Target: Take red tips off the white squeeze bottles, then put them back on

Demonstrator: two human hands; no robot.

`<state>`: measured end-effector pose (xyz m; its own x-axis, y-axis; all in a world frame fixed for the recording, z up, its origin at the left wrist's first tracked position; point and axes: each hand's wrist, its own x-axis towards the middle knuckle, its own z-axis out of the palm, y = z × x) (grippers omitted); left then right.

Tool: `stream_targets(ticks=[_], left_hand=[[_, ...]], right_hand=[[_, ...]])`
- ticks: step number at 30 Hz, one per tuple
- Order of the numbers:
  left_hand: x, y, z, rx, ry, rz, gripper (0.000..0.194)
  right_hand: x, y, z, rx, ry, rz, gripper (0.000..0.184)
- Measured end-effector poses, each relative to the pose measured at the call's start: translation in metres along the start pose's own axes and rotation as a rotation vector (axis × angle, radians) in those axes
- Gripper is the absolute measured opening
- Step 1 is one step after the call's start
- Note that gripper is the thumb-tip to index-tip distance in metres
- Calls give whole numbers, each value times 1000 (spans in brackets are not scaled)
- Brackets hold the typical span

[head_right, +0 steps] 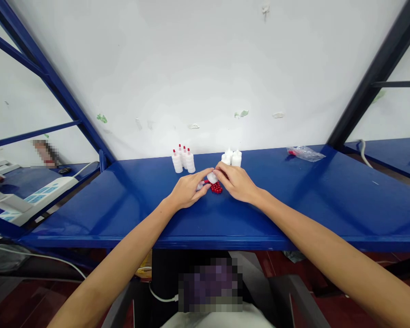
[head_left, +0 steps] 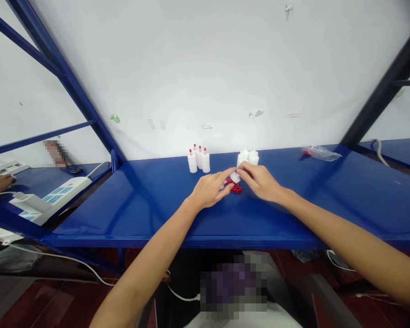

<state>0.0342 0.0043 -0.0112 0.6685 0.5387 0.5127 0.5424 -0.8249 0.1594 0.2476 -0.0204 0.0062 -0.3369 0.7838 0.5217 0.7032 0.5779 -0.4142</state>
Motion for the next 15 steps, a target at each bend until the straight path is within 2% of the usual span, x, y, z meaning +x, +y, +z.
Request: stream_targets(ticks=[4,8,11,15], left_hand=[[-3,-8,-1,-62,86,-162,46],[-2,-14,2,-35,110,-297,61],[-1,-14,3,-39,122,-275,51],[-4,-15,0,-78,136,-172,29]], right_hand=[[4,15,-14,-257,159,137,36],[6,27,-28,-546,106,330,41],[7,31,-28,-630,13,414,44],[7,38,-21,-658,-75,417,46]])
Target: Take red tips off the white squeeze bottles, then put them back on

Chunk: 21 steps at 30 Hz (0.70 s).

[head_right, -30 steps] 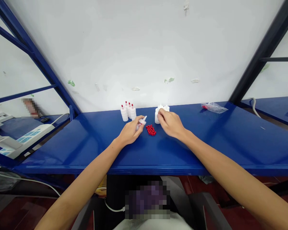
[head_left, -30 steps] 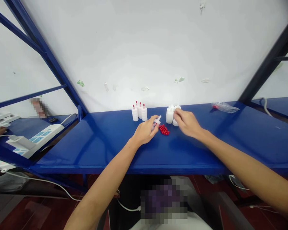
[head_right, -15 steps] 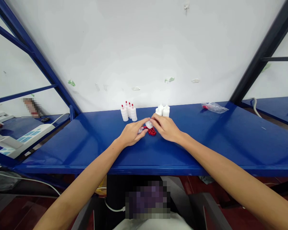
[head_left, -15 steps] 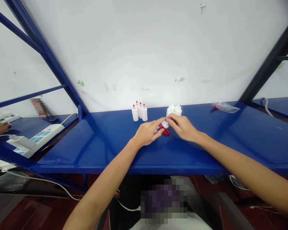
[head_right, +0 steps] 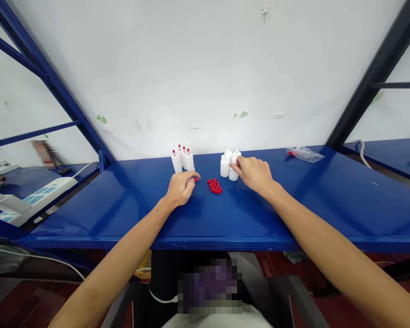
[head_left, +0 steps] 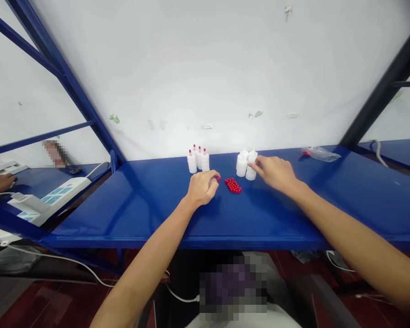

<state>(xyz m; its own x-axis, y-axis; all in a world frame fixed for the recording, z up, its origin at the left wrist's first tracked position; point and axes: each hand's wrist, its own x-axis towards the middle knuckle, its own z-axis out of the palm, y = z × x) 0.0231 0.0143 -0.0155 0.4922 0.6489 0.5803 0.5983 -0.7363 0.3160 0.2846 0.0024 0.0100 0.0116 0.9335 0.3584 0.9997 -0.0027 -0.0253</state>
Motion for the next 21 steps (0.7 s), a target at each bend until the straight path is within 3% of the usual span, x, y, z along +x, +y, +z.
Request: stream_targets(ticks=[5,11,16,18,21], left_hand=[[1,-2,3,-68,-4,15,22],[5,-4,8,-82,-37,42,36],[5,0,5,36,-76,24,35],[5,3,6,56,-56,56,30],[5,9,9,94,-47,187,22]], right_hand=[[0,-1,4,-5,-21,-16,47],[-2,-4,1,-20,-98,9,37],[-4,-5,-5,45,-52,32,54],[-8,-11,-7,136,-15,-66,52],[-17,-24,-8,324,-38,-377,40]])
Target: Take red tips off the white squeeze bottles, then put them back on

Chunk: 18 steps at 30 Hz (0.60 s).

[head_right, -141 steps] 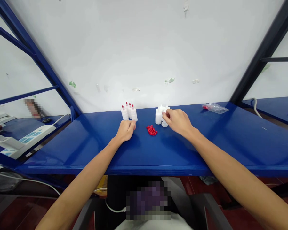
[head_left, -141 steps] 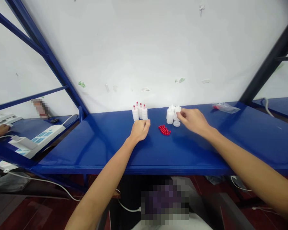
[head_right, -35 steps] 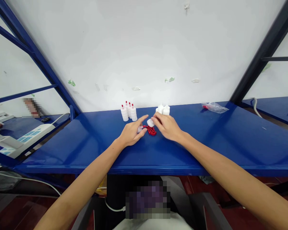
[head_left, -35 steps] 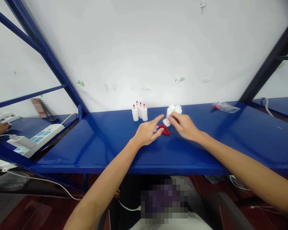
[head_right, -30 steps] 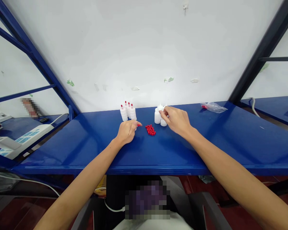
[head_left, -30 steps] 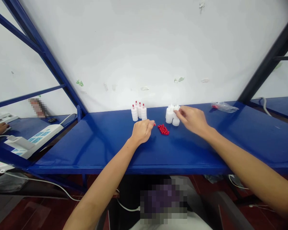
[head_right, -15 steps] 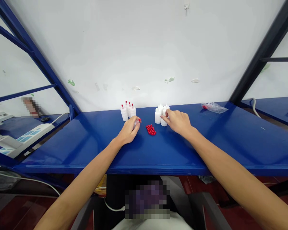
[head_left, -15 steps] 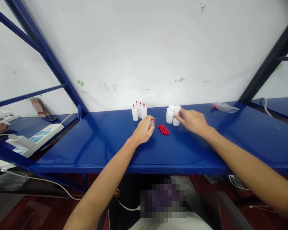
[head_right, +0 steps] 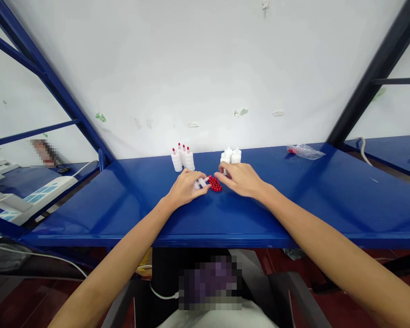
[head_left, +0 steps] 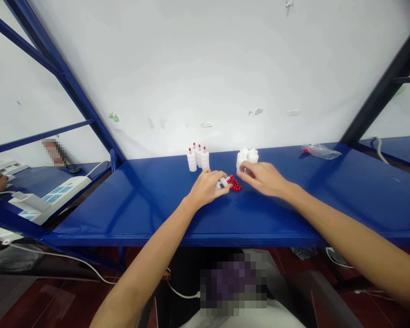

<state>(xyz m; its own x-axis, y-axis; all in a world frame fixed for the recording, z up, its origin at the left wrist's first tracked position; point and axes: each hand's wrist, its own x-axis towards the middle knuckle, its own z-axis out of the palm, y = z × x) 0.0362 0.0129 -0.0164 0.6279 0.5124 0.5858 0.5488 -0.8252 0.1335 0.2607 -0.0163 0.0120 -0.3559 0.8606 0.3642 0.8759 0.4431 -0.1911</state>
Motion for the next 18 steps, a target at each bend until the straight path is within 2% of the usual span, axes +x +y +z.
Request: stream_targets(ticks=[2,5,9,15,18], left_hand=[[0,3,2,45,16,89,16],[0,6,4,133,52,143,11],[0,6,5,256,95,199,10],[4,1,1,427,248,347,15],[8,1,-1,456,298,352,15]], right_hand=[[-1,-9,5,115,-51,-156,35],[-1,-16,12,218,-71,-239,33],[-1,-18,13,332,-36,-245,37],[0,-27,9,670,-125,-193,45],[1,-29,8,595,-54,-201,46]])
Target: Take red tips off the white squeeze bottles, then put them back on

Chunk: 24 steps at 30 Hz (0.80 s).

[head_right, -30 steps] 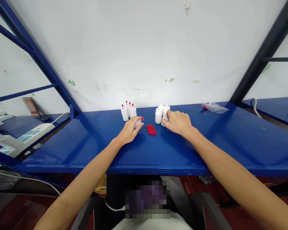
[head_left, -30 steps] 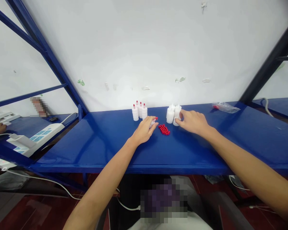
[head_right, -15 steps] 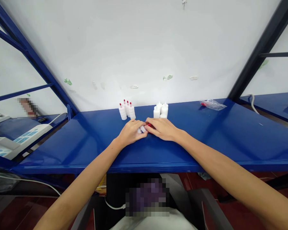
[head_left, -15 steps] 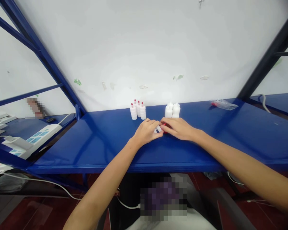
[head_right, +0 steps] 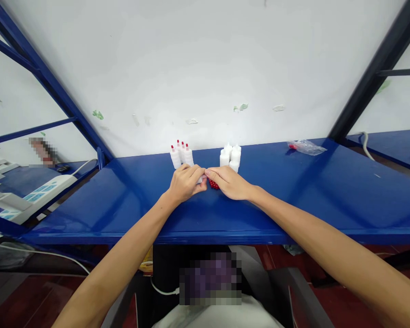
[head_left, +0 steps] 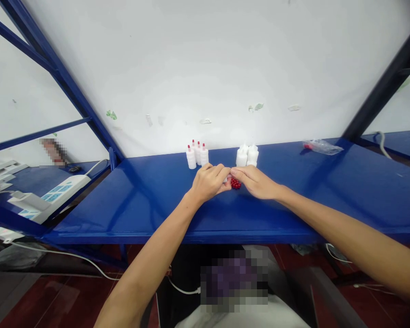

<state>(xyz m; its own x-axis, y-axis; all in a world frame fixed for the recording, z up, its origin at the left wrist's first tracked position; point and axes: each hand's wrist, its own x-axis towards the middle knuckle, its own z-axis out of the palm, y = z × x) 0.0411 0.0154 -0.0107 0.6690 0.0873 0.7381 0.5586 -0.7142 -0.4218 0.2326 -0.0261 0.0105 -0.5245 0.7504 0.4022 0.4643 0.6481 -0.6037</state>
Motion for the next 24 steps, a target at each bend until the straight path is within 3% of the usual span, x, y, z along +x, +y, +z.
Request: stream_targets(ticks=[5,9,13,19,21,24], left_hand=[[6,4,-8,-204,-105,-131,19],[9,5,-17,-673,-258,-341,25],[11,5,-20,-1097,-327,-535,26],[11,1,-10,-1428,-434,-679,24],[3,-12,-8,-1395,-396,-737,24],[-16,-38,-7,-1228,-135,-975,27]], right_hand=[[-2,2,-1,-337,76,-135,40],[-5,2,3,-380,3,-174,42],[-3,3,9,-428,-20,-251,41],[-3,7,11,-583,44,-365,42],[-8,7,5,-614,84,-363,42],[-15,8,-10,-651,218,-267,43]])
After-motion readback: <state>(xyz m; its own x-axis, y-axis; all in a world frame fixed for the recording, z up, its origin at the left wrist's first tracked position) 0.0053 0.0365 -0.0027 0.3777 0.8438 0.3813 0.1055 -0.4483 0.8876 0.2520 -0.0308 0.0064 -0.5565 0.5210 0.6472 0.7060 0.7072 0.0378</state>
